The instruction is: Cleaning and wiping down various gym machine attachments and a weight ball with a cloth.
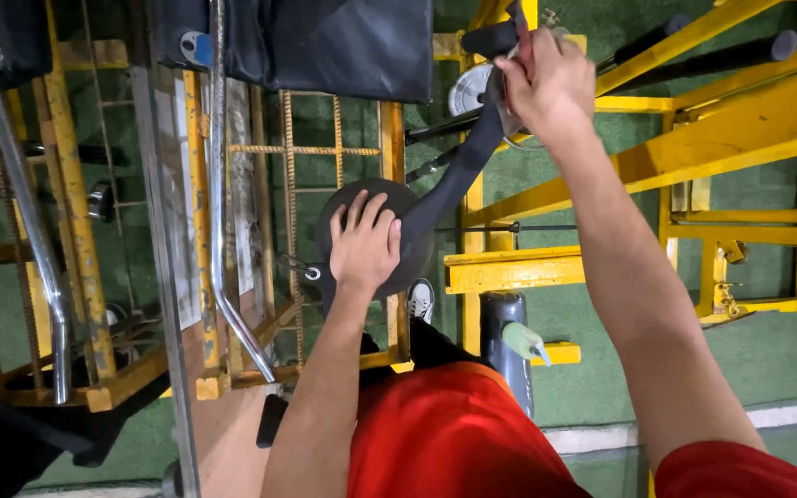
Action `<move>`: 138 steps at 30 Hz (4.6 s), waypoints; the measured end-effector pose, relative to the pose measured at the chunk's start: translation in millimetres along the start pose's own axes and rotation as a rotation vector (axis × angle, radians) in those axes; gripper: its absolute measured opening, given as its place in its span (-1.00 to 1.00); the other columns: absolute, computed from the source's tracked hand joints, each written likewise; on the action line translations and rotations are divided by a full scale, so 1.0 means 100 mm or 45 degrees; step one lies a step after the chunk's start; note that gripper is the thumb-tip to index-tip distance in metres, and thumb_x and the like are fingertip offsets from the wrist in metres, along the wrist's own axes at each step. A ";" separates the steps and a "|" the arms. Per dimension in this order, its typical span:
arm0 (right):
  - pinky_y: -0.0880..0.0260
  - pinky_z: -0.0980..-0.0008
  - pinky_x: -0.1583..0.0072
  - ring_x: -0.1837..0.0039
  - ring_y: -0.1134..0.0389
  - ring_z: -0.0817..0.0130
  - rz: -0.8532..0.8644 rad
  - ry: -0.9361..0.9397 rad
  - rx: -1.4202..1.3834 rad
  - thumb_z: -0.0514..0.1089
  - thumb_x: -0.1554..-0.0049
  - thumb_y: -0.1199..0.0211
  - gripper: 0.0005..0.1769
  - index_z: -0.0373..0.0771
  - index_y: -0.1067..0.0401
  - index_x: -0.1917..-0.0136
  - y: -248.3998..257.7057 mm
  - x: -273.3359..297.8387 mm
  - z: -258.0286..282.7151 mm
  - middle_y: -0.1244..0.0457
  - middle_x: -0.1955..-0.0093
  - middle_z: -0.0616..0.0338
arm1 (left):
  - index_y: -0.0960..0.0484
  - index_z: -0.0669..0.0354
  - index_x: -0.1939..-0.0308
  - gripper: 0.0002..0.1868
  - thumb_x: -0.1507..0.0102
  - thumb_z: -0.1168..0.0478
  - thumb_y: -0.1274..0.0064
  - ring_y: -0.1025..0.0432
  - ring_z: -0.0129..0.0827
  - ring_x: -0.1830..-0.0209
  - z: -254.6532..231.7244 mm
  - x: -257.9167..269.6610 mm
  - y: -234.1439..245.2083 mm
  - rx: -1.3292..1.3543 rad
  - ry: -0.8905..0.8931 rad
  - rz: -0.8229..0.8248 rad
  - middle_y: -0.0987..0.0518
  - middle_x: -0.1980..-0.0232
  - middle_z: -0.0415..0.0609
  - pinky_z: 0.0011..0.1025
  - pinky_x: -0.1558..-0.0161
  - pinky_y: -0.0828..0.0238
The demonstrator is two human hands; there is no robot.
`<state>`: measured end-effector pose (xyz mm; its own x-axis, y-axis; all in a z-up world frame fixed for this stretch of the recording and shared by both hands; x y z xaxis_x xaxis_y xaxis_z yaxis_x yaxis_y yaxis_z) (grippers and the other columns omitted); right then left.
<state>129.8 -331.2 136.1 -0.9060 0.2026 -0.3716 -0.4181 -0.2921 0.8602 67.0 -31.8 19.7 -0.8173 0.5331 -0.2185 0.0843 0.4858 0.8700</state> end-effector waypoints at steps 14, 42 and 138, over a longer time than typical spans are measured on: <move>-0.44 0.18 -0.04 0.05 -0.37 0.27 0.029 -0.808 -1.699 -0.33 -0.25 -0.29 -0.62 -0.18 -0.27 -0.29 -0.71 0.82 -0.53 -0.32 0.04 0.20 | -0.56 0.18 -0.02 -0.32 -0.12 -0.30 -0.23 -0.18 -0.06 -0.51 0.02 0.05 0.01 0.053 0.039 0.176 -0.43 -0.38 -0.02 0.08 -0.45 0.10; -0.54 0.11 -0.14 -0.05 -0.45 0.16 -0.258 -0.795 -2.231 -0.38 -0.30 -0.27 -0.50 -0.17 -0.18 -0.42 -0.99 1.53 0.07 -0.34 -0.10 0.05 | 0.01 0.11 -0.62 0.11 -0.05 0.31 -0.24 -0.41 0.33 -0.04 0.51 2.18 -0.25 0.184 0.800 0.072 -0.36 -0.26 0.37 0.03 0.09 -0.44; -0.35 -0.08 -0.18 -0.21 -0.29 -0.29 0.065 -0.433 -0.164 0.01 -0.13 -0.58 -0.24 -0.22 -0.13 -0.33 -0.41 0.56 0.51 -0.13 -0.31 -0.23 | -0.17 -0.10 -0.58 0.01 -0.09 -0.12 -0.24 0.17 0.11 -0.67 -0.25 0.58 0.14 0.109 0.395 0.160 0.01 -0.67 0.06 0.24 -0.54 0.30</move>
<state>99.7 -260.2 98.3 -0.8612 0.4776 -0.1737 -0.3977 -0.4205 0.8155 5.9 -11.6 30.1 -0.9308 0.3629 0.0441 0.2319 0.4930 0.8385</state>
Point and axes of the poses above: each hand's wrist, its own x-axis away from the middle knuckle, its own y-axis out of the back of the hand, z = x × y, the point moved 8 cm from there along -x, towards the middle knuckle
